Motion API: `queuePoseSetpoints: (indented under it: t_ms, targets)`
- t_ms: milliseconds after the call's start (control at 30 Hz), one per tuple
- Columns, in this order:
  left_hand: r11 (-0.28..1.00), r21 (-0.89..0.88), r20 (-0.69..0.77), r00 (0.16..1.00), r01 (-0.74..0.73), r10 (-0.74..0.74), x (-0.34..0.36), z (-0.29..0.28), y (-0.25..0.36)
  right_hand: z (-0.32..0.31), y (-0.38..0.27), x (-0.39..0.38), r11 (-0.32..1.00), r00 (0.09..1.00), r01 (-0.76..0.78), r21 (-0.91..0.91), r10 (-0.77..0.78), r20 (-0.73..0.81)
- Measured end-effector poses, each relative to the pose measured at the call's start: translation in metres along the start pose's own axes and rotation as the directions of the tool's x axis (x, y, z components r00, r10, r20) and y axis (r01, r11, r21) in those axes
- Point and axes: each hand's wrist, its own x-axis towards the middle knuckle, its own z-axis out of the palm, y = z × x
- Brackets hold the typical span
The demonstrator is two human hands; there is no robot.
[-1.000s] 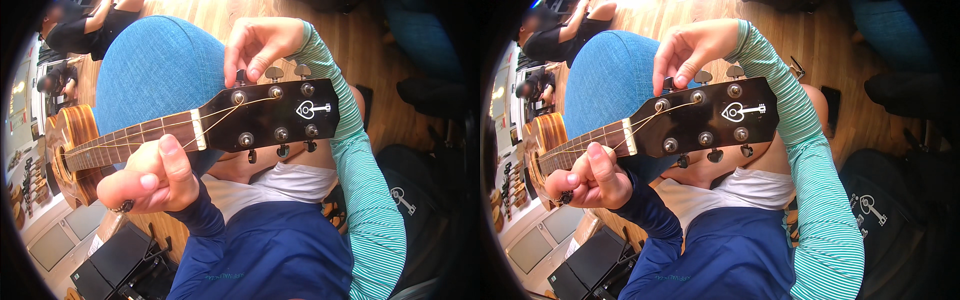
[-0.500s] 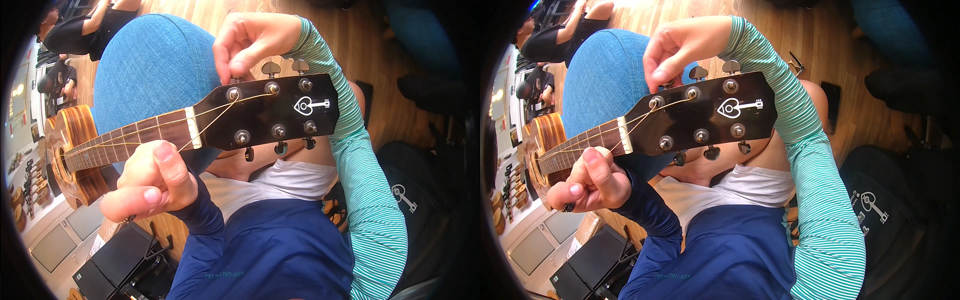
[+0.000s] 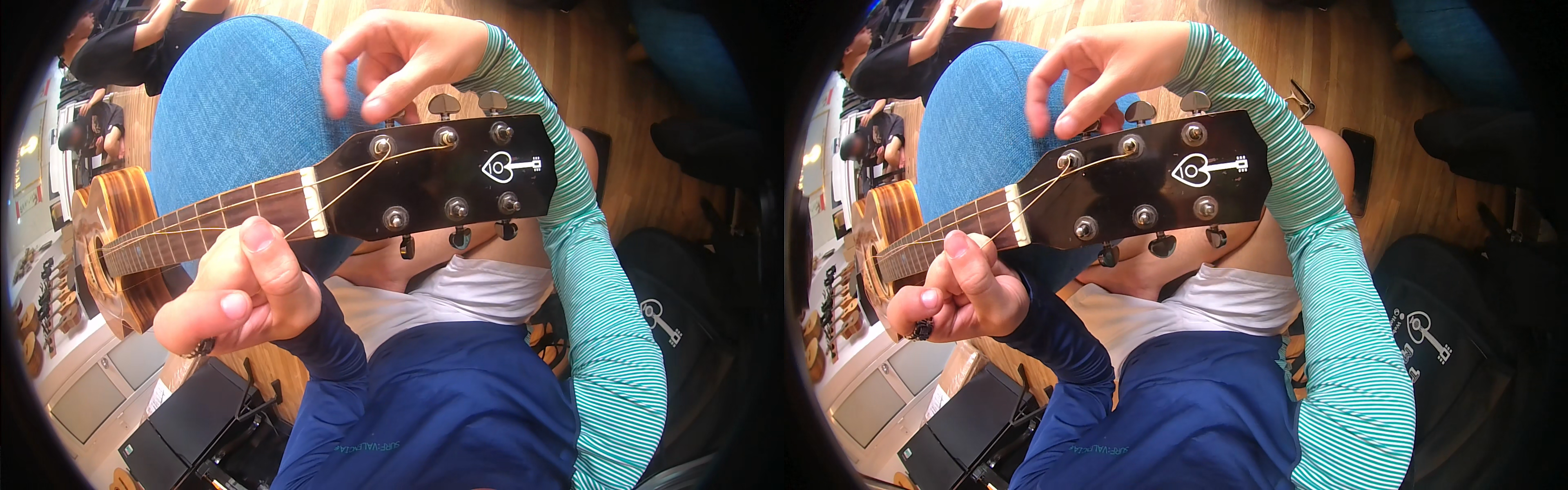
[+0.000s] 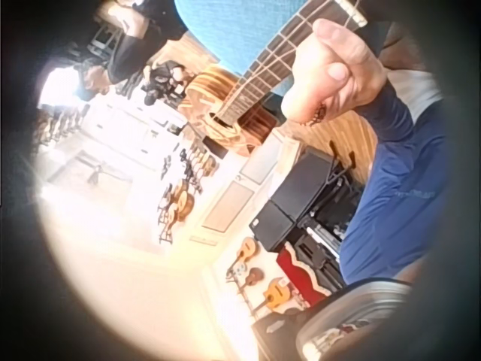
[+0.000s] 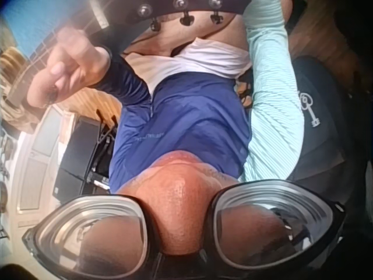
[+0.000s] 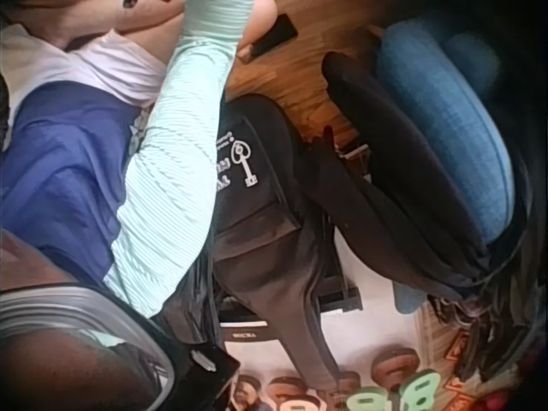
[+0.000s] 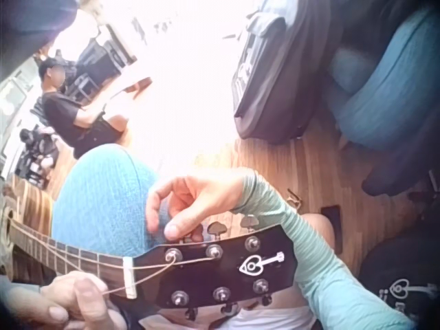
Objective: The person strings an acoustic guitar by threading a new string through the headstock, winding it around the tuning peg, and tightening it. They repeat this process for multiple strings, occasionally plucking them to check tension.
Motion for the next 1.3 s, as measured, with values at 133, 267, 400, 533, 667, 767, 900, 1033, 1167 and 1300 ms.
queuePoseSetpoints:
  t_ms: [133,267,400,533,667,767,900,1033,1167,1300]
  targets:
    - [0.999,-0.044,0.018,1.000,0.016,-0.015,0.001,0.004,0.001,-0.009,0.026,-0.007,0.984,0.988,0.143,0.111,-0.149,0.044]
    - [0.999,-0.015,-0.001,1.000,0.030,-0.030,-0.001,0.003,0.002,-0.007,0.016,-0.003,0.997,0.997,-0.068,-0.049,0.069,0.019]
    - [1.000,0.015,-0.094,0.995,0.026,-0.024,0.001,0.007,0.000,0.011,-0.013,-0.007,0.997,0.996,-0.010,-0.080,0.003,-0.089]
    - [1.000,-0.007,-0.144,0.989,0.009,-0.010,0.003,0.014,-0.002,0.004,-0.008,-0.005,0.998,0.999,-0.018,-0.054,0.016,-0.028]
    - [1.000,-0.004,-0.150,0.989,-0.006,0.005,0.003,0.014,-0.002,-0.001,-0.013,-0.014,0.958,0.990,-0.142,0.251,0.139,0.030]
    - [1.000,0.005,-0.154,0.988,-0.007,0.007,0.003,0.013,-0.002,-0.002,-0.010,-0.015,0.948,0.991,-0.131,0.289,0.121,0.051]
    - [1.000,0.001,-0.154,0.988,0.003,-0.003,0.003,0.014,-0.003,-0.009,-0.013,-0.008,0.982,0.981,-0.157,-0.105,0.168,0.102]
    - [0.999,0.033,-0.134,0.991,0.001,0.004,0.002,0.009,-0.004,0.002,-0.027,-0.017,0.992,0.995,-0.098,0.077,0.098,-0.002]
    - [1.000,0.014,-0.123,0.992,0.007,-0.005,0.002,0.009,-0.002,-0.005,-0.009,-0.019,0.970,0.995,-0.071,0.232,0.053,0.085]
    - [0.999,-0.035,-0.049,0.999,0.016,-0.018,0.000,0.004,0.000,-0.004,-0.023,-0.025,0.970,0.989,-0.144,0.195,0.135,0.059]
